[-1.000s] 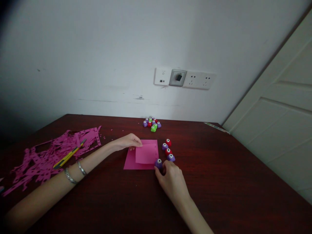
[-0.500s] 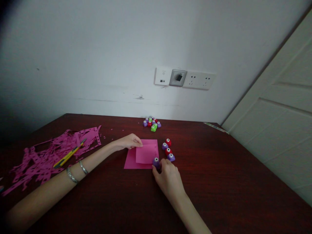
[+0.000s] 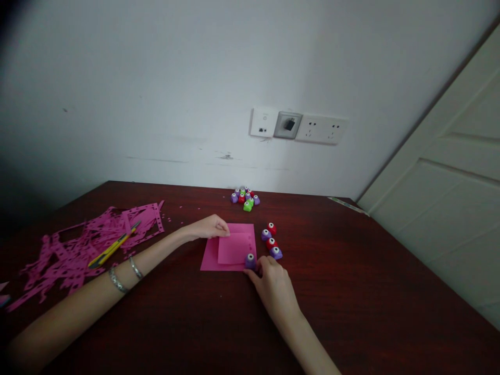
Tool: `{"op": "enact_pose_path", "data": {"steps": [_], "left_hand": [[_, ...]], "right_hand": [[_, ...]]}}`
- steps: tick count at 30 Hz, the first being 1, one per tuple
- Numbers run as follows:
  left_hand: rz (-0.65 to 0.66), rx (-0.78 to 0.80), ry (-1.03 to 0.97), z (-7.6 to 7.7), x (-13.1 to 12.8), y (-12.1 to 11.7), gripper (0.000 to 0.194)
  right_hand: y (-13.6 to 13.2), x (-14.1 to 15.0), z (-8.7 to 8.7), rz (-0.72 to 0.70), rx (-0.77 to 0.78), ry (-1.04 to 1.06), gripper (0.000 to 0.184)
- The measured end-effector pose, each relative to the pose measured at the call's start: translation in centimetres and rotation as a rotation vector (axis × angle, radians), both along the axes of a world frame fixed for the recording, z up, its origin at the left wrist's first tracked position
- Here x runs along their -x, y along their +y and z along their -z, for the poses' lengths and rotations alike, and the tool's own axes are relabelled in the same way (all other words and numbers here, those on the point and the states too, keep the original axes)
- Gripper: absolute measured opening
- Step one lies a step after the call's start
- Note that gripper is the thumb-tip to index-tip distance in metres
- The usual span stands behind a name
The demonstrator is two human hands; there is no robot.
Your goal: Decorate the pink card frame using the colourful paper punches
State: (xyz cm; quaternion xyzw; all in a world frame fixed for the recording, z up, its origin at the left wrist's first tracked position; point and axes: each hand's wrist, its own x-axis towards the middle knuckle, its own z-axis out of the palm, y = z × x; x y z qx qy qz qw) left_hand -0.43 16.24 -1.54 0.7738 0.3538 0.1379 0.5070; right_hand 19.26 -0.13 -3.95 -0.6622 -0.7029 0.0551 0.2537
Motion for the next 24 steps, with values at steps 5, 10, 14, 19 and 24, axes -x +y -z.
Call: {"op": "enact_pose_path", "data": {"steps": [5,10,14,19,24], "left_hand": [[0.033,-0.01,-0.015,0.08,0.1,0.03,0.017],[0.052,-0.058,0.0,0.06,0.17,0.03,0.018],[0.081,-0.161,0.062,0.34,0.05,0.18,0.018],[0.116,-0.268,0.118,0.52,-0.26,0.07,0.021],[0.034,-0.478,0.167,-0.15,-0.41,-0.42,0.027]], "right_hand": [[0.1,-0.27,-0.14,-0.044,0.001,0.035,0.013],[0.05,-0.04,-0.35,-0.046,0.007,0.031,0.013],[0.06,0.04,-0.29,-0.037,0.015,0.018,0.015],[0.05,0.07,-0.19,-0.03,0.011,0.021,0.015],[-0.08,-0.43,-0.94,0.004,0.031,0.143,0.015]]}}
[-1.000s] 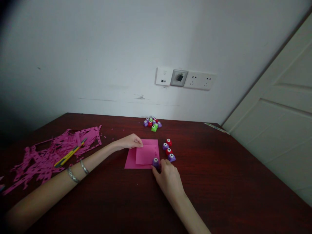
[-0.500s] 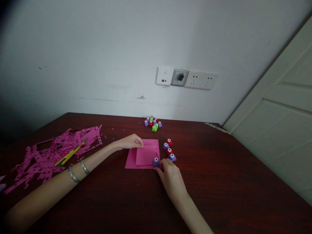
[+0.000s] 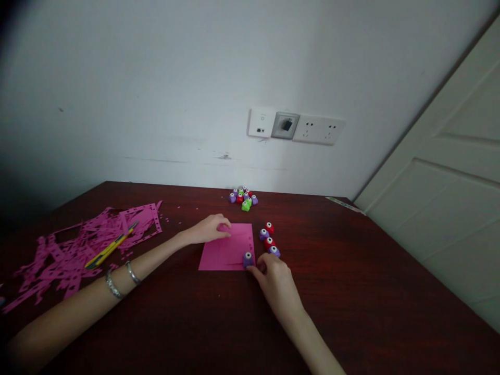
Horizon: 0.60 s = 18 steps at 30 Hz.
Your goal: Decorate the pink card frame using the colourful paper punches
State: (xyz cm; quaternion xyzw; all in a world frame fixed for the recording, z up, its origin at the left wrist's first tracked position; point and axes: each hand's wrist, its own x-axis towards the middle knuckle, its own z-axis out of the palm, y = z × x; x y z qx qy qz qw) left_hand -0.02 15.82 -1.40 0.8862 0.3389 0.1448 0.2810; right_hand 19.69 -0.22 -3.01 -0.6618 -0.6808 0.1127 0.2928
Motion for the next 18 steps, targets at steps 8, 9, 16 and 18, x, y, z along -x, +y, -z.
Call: {"op": "enact_pose_path", "data": {"steps": [8,9,16,18], "left_hand": [[0.14,-0.195,0.08,-1.5,-0.5,-2.9,0.04],[0.165,-0.203,0.098,-1.7,-0.6,-3.2,0.045],[0.209,-0.157,0.063,-2.2,-1.1,-3.1,0.03],[0.203,-0.135,0.028,-2.2,-1.3,-2.5,0.025]], "right_hand": [[0.6,-2.0,-1.3,0.006,0.362,0.364,0.026],[0.7,-2.2,-1.3,-0.018,0.375,0.365,0.025],[1.9,-3.0,-3.4,-0.144,0.545,0.4,0.03],[2.7,-3.3,-4.1,-0.195,0.611,0.41,0.035]]}}
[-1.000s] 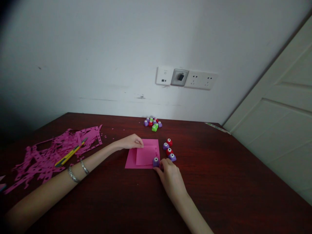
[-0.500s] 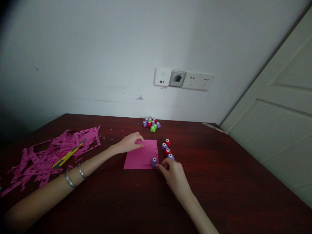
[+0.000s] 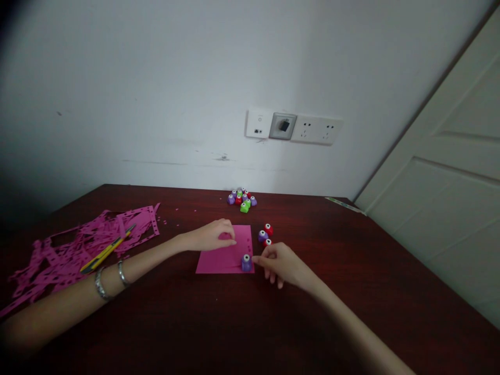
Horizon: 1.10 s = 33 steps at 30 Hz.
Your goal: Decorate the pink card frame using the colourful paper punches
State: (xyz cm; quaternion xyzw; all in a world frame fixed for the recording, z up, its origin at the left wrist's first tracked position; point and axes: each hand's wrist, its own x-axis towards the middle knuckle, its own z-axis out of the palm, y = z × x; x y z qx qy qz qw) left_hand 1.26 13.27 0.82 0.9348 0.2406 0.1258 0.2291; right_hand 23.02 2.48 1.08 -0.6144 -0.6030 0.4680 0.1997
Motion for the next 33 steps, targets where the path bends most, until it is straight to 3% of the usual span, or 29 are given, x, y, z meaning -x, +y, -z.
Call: {"op": "enact_pose_path", "data": {"steps": [4,11,17,28,33], "left_hand": [[-0.021,0.123,-0.027,-0.3,-0.4,0.5,0.023],[-0.028,0.596,0.064,-0.7,-1.6,0.1,0.037],[-0.068,0.772,0.161,-0.2,-2.5,-0.1,0.039],[0.021,0.799,0.373,-0.6,-3.7,-0.1,0.051],[0.01,0.424,0.177,-0.3,-3.0,1.2,0.044]], "right_hand": [[1.6,-0.5,-0.4,-0.073,0.099,0.042,0.044],[2.9,0.0,0.5,-0.104,0.19,0.049,0.049],[3.2,0.7,0.8,-0.141,0.177,0.01,0.049],[3.5,1.2,0.8,-0.119,0.246,-0.059,0.041],[3.4,1.6,0.5,-0.114,0.282,-0.085,0.046]]}}
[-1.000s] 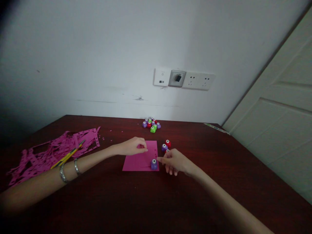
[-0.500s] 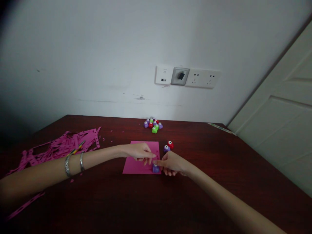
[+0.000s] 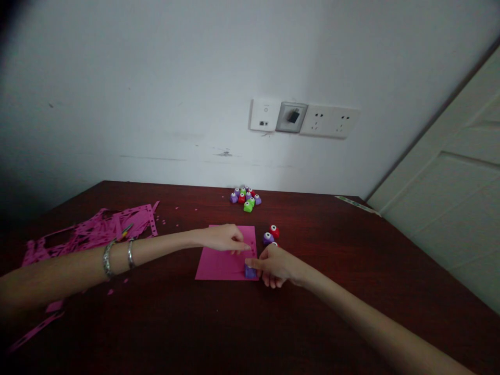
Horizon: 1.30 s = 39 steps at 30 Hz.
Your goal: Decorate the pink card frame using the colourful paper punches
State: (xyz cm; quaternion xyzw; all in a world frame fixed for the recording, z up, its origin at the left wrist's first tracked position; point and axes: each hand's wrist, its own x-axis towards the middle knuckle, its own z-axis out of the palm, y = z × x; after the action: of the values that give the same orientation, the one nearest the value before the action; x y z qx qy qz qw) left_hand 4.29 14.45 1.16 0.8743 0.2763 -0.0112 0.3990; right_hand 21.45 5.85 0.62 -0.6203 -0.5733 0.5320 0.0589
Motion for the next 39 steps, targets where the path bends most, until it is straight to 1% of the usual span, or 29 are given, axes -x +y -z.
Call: {"op": "enact_pose_path", "data": {"steps": [2,3,5,8,11,13,16,21,24,28,31,34,37,39], "left_hand": [[-0.01,-0.07,-0.036,-0.1,0.4,0.3,0.043],[-0.011,-0.06,-0.033,-0.2,0.6,0.4,0.043],[-0.016,0.023,-0.006,-0.4,0.8,0.2,0.045],[-0.034,0.229,0.075,-0.5,0.6,-0.7,0.051],[-0.019,0.421,0.151,-0.2,-0.1,-1.5,0.055],[-0.016,0.514,0.179,0.1,-0.5,-1.6,0.054],[-0.008,0.603,0.224,0.7,-1.0,-1.2,0.05],[0.102,0.701,0.33,1.3,-1.7,0.0,0.049],[0.152,0.757,0.363,1.6,-2.1,0.4,0.051],[0.192,0.818,0.407,1.9,-2.4,0.7,0.052],[0.167,0.857,0.423,1.8,-2.4,0.6,0.051],[0.137,0.859,0.405,1.5,-2.3,0.3,0.049],[0.096,0.793,0.381,1.2,-1.9,-0.3,0.05],[0.022,0.68,0.33,1.0,-1.5,-0.9,0.049]], "right_hand": [[0.0,0.2,-0.2,-0.016,0.012,-0.023,0.047],[0.0,0.2,-0.3,-0.025,0.013,-0.032,0.047],[0.1,0.3,-0.4,-0.041,0.015,-0.044,0.047],[0.2,0.3,-0.3,-0.055,0.038,-0.054,0.046],[0.4,0.1,-0.1,-0.07,0.078,-0.056,0.045],[0.6,-0.1,0.0,-0.079,0.126,-0.048,0.043],[0.9,-0.3,0.0,-0.101,0.201,-0.016,0.04],[1.6,-0.4,-0.1,-0.138,0.286,-0.012,0.044],[2.0,-0.3,-0.4,-0.158,0.333,0.008,0.043],[2.3,0.2,-0.8,-0.16,0.373,0.017,0.042],[2.4,0.4,-0.8,-0.165,0.366,0.036,0.043],[2.0,0.5,-0.9,-0.155,0.325,0.016,0.043],[1.2,0.7,-1.1,-0.128,0.259,-0.011,0.044],[0.6,0.7,-1.1,-0.113,0.189,-0.032,0.046]]}}
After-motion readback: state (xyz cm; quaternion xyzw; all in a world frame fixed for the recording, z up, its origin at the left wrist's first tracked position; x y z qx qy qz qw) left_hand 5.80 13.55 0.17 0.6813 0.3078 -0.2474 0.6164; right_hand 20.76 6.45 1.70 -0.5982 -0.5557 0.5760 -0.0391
